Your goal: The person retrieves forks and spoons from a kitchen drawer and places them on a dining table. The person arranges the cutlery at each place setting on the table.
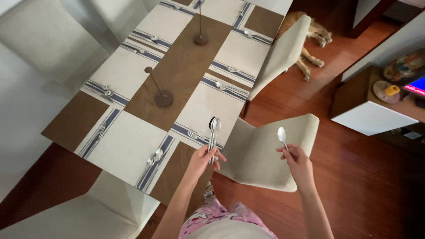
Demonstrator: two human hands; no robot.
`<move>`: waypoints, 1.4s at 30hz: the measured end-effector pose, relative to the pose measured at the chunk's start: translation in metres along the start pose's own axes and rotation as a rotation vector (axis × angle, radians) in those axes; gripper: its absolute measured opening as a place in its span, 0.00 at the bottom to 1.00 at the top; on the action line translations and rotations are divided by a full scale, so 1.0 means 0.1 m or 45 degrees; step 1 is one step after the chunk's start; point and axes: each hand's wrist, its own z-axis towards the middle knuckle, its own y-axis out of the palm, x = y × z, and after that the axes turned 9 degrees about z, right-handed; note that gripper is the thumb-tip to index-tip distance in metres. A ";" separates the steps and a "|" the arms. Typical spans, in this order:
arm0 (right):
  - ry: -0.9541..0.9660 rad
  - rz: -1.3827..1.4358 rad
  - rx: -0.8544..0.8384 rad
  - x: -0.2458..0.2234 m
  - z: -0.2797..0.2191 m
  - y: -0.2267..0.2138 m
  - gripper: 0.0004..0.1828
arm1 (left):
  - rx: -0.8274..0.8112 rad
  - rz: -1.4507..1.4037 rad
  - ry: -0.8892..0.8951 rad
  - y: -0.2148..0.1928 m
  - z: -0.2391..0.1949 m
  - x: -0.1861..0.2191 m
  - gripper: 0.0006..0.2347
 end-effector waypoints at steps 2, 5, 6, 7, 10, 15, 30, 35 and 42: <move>0.000 0.052 -0.006 0.15 0.14 0.05 0.12 | 0.009 0.007 -0.005 -0.04 0.04 0.09 0.08; 0.043 0.075 -0.022 0.37 0.27 0.15 0.14 | 0.016 0.003 -0.014 -0.16 0.14 -0.05 0.09; 0.081 0.045 -0.031 0.41 0.32 0.17 0.15 | 0.014 -0.011 -0.014 -0.20 0.20 -0.13 0.09; 0.085 0.043 -0.031 0.35 0.35 0.23 0.15 | 0.015 -0.012 -0.018 -0.22 0.20 -0.13 0.09; 0.101 -0.021 -0.054 0.22 0.53 0.39 0.14 | 0.075 -0.013 -0.067 -0.27 0.28 -0.19 0.09; 0.146 -0.274 -0.066 0.25 1.17 0.72 0.12 | 0.092 0.217 -0.167 -0.33 0.44 -0.13 0.09; -0.041 -0.408 -0.258 1.90 3.09 2.19 0.07 | 0.191 0.112 -0.526 -0.27 1.28 -0.26 0.10; -0.036 -0.449 -0.234 2.11 3.42 2.55 0.07 | 0.203 0.026 -0.760 -0.24 1.41 -0.48 0.09; -0.202 -0.577 -0.190 2.37 3.63 2.86 0.10 | 0.144 0.050 -0.866 -0.22 1.45 -0.60 0.10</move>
